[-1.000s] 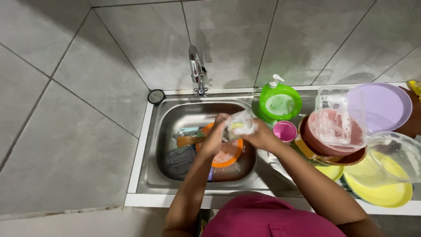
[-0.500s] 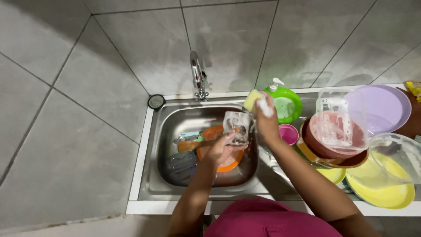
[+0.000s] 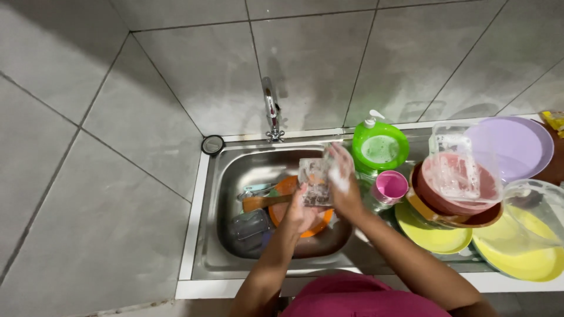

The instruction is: Washing various plastic cups and containers in a kitchen sink using a sponge and dish soap.

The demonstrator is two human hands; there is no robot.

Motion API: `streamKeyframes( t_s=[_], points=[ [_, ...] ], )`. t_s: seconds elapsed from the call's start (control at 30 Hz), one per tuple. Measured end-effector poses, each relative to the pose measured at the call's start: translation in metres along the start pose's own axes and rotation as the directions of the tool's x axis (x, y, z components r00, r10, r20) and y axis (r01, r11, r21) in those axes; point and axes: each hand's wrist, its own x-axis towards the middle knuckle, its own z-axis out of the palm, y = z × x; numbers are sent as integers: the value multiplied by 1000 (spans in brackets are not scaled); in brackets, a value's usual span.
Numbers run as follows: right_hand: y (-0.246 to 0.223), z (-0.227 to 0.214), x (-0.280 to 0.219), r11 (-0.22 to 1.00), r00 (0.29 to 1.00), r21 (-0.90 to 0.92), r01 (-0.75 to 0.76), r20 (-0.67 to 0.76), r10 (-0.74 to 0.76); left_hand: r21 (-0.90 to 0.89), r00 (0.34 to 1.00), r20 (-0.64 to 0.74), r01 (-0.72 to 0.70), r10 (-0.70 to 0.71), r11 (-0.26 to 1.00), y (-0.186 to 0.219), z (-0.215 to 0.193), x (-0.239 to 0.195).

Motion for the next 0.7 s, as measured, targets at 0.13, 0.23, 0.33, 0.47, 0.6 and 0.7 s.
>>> streamKeyframes(
  t_s=[0.13, 0.23, 0.33, 0.47, 0.6, 0.7],
  points=[
    [69, 23, -27, 643, 751, 411, -646, 190, 633, -168, 974, 135, 201, -180, 965, 10, -3, -9],
    [98, 26, -30, 748, 953, -590, 304, 199, -231, -179, 925, 234, 344, -300, 922, 21, -8, -6],
    [76, 27, -15, 820, 871, 296, -490, 121, 477, 193, 944, 139, 272, -300, 943, 17, -19, 2],
    [58, 23, 7, 581, 741, 542, -607, 121, 661, 478, 994, 50, 62, -98, 876, 22, 15, 2],
    [83, 36, -13, 704, 819, 492, -513, 36, 573, 340, 983, -154, 152, -104, 928, 24, 18, -3],
    [73, 47, -42, 564, 725, 467, -681, 321, 609, 142, 987, -135, 108, -88, 984, 12, -22, 5]
  ],
)
